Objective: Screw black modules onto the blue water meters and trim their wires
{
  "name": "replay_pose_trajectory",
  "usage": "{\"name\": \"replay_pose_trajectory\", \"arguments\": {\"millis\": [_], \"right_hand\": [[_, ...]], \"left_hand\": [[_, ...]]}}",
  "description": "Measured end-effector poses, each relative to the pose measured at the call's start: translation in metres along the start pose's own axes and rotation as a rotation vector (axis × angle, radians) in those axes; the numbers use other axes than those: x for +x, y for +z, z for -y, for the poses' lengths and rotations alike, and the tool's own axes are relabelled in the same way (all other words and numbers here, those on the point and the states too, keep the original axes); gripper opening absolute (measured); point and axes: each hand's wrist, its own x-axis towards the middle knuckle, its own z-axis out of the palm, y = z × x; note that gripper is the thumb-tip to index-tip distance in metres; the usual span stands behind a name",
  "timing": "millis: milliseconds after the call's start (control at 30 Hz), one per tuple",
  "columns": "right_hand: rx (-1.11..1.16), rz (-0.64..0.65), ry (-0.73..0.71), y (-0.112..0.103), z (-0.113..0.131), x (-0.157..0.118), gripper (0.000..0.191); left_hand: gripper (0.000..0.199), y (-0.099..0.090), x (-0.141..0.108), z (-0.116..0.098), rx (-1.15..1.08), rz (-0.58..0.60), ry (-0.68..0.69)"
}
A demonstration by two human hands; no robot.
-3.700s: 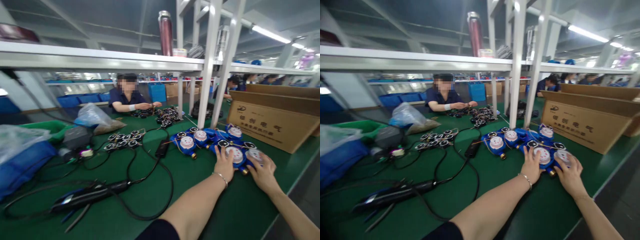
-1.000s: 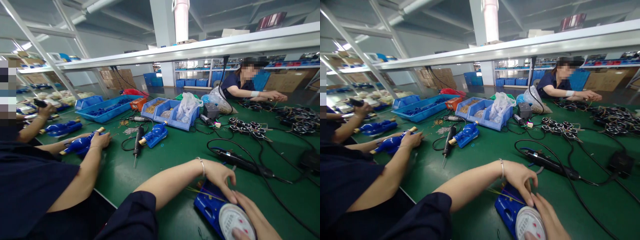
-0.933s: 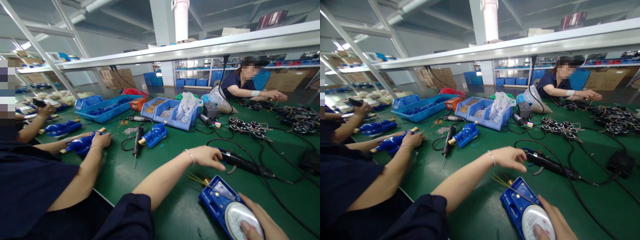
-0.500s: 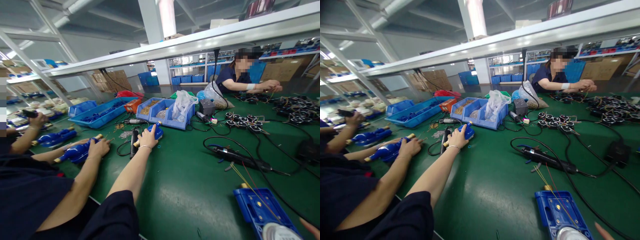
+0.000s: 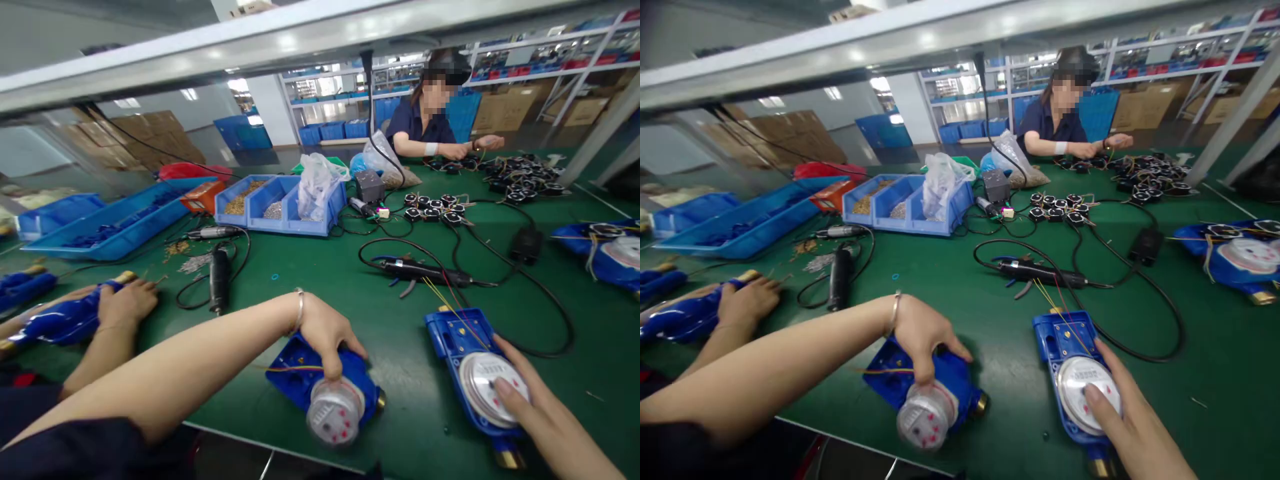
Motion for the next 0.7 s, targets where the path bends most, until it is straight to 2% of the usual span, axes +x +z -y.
{"name": "replay_pose_trajectory", "arguments": {"millis": [100, 200, 300, 400, 500, 567, 633, 700], "right_hand": [[0.113, 0.002, -0.005, 0.006, 0.011, -0.004, 0.074], [0.21, -0.042, -0.057, 0.014, 0.014, -0.004, 0.072], [0.257, -0.088, -0.093, 0.02, 0.01, -0.003, 0.069], [0.242, -0.105, -0.114, 0.019, 0.008, -0.004, 0.07], [0.241, -0.092, -0.166, 0.014, 0.01, -0.008, 0.07], [0.256, -0.042, -0.214, 0.011, 0.011, -0.009, 0.072], [0.303, 0.014, -0.252, 0.009, 0.01, -0.009, 0.079], [0.391, 0.048, -0.253, 0.01, 0.008, -0.007, 0.088]], "left_hand": [[0.032, -0.017, 0.048, -0.027, -0.012, 0.253, 0.08], [0.025, -0.039, 0.088, -0.046, 0.021, 0.409, 0.096], [0.024, -0.057, 0.119, -0.064, 0.082, 0.461, 0.144], [0.022, -0.075, 0.136, -0.082, 0.143, 0.398, 0.225], [0.021, -0.091, 0.124, -0.092, 0.165, 0.194, 0.304], [0.024, -0.089, 0.099, -0.087, 0.133, -0.074, 0.348], [0.036, -0.066, 0.07, -0.072, 0.046, -0.49, 0.359], [0.041, -0.021, 0.051, -0.053, -0.095, -0.979, 0.29]]}}
